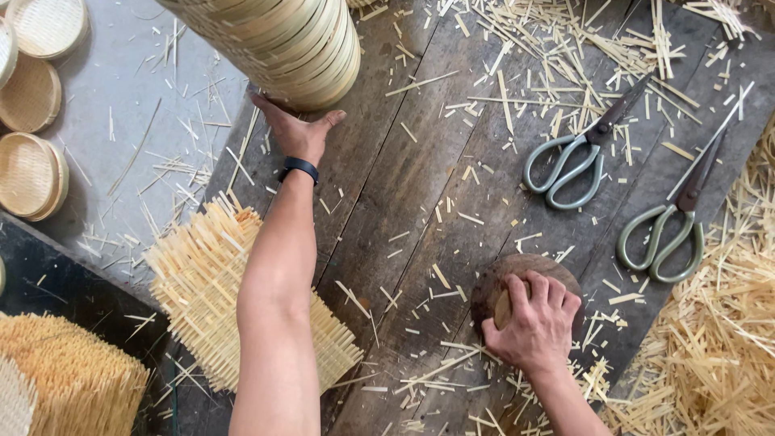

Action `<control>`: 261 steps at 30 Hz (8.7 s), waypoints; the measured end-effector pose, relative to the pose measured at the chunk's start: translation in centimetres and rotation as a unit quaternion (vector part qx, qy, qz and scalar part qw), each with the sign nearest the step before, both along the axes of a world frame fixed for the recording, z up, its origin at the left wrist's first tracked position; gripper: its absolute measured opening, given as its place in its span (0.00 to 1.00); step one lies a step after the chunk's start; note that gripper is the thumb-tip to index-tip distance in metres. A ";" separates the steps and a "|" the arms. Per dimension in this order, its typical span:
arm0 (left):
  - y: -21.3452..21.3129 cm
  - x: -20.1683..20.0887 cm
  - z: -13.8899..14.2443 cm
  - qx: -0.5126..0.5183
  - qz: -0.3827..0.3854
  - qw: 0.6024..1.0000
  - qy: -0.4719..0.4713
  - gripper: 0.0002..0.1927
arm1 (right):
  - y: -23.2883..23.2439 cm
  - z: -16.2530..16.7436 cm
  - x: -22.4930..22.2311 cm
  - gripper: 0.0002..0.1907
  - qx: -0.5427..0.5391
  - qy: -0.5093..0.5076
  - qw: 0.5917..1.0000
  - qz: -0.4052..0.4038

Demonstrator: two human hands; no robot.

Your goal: The person repeatedly trims the edges of woven bamboo mats using shears, then places the finished circular pieces into a stack. The person works on multiple mats one at a time, cutting around the perimeter and stacking the completed items.

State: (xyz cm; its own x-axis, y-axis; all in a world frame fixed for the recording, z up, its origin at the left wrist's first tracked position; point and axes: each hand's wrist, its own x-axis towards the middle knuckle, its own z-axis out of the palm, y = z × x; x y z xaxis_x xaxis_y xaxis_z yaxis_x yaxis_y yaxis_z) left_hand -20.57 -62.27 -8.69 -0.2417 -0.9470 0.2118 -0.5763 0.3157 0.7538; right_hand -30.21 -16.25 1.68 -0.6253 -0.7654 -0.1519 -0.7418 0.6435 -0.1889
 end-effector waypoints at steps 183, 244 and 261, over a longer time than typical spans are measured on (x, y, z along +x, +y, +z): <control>49.5 21.6 19.3 0.675 -0.200 0.659 0.266 0.16 | 29.6 7.9 21.8 0.17 -0.617 -0.622 0.371 -0.308; 46.7 24.5 5.8 0.412 -0.241 0.868 -0.136 0.09 | 28.4 -0.2 19.2 0.16 -0.134 -0.293 0.884 -0.337; 50.1 17.1 3.9 0.095 -0.469 0.875 -0.070 0.11 | 22.7 -3.5 30.1 0.37 -0.077 0.152 0.973 0.157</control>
State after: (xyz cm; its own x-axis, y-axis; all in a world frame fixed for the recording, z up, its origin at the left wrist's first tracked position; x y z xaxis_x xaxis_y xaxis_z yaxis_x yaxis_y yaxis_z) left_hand -3.48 -12.12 -4.76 -0.9427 -0.3331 -0.0207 -0.2209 0.5762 0.7869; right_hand -0.10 6.42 -1.85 -0.3557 -0.9247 0.1355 -0.9336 0.3583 -0.0058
